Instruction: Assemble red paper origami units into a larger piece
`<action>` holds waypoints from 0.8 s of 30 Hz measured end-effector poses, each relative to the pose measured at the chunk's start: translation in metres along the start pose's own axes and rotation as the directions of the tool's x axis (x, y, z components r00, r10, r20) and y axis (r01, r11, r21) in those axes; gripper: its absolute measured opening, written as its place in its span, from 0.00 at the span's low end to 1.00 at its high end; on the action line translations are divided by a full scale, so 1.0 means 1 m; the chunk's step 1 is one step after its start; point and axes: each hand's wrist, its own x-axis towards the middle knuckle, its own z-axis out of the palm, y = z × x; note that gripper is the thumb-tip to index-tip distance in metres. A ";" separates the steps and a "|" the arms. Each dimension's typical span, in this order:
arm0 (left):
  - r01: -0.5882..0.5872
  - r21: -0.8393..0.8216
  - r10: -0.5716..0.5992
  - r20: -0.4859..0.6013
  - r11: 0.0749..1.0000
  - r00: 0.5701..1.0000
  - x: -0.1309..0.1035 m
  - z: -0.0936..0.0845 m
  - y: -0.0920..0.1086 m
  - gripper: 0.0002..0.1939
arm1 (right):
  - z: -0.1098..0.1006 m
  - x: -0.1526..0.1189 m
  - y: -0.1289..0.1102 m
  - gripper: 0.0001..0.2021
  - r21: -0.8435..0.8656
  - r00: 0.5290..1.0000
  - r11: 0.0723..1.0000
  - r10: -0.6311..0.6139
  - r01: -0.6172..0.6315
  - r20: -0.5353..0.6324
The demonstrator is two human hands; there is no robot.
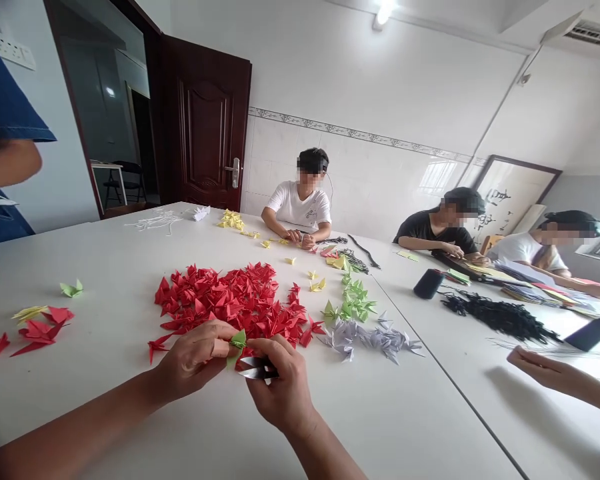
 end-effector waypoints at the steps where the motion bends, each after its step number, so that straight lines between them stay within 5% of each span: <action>1: 0.006 -0.018 -0.006 0.026 1.000 1.000 0.000 0.000 0.000 0.09 | 0.001 0.000 0.001 0.09 0.001 1.000 1.000 -0.004 0.004 -0.004; 17: 0.163 -0.115 -0.142 0.176 0.980 0.974 -0.007 0.004 -0.001 0.05 | 0.006 -0.003 0.017 0.12 -0.033 0.998 0.999 0.032 -0.030 0.059; 21: 0.292 -0.080 -0.274 0.177 0.953 0.945 -0.011 0.006 -0.006 0.13 | -0.004 0.006 0.035 0.08 -0.181 0.999 0.982 0.037 -0.043 -0.036; 24: 0.256 -0.079 -0.247 0.109 0.963 0.963 -0.011 0.006 -0.009 0.13 | -0.031 0.009 0.065 0.10 -0.379 0.955 0.893 0.154 -0.244 -0.253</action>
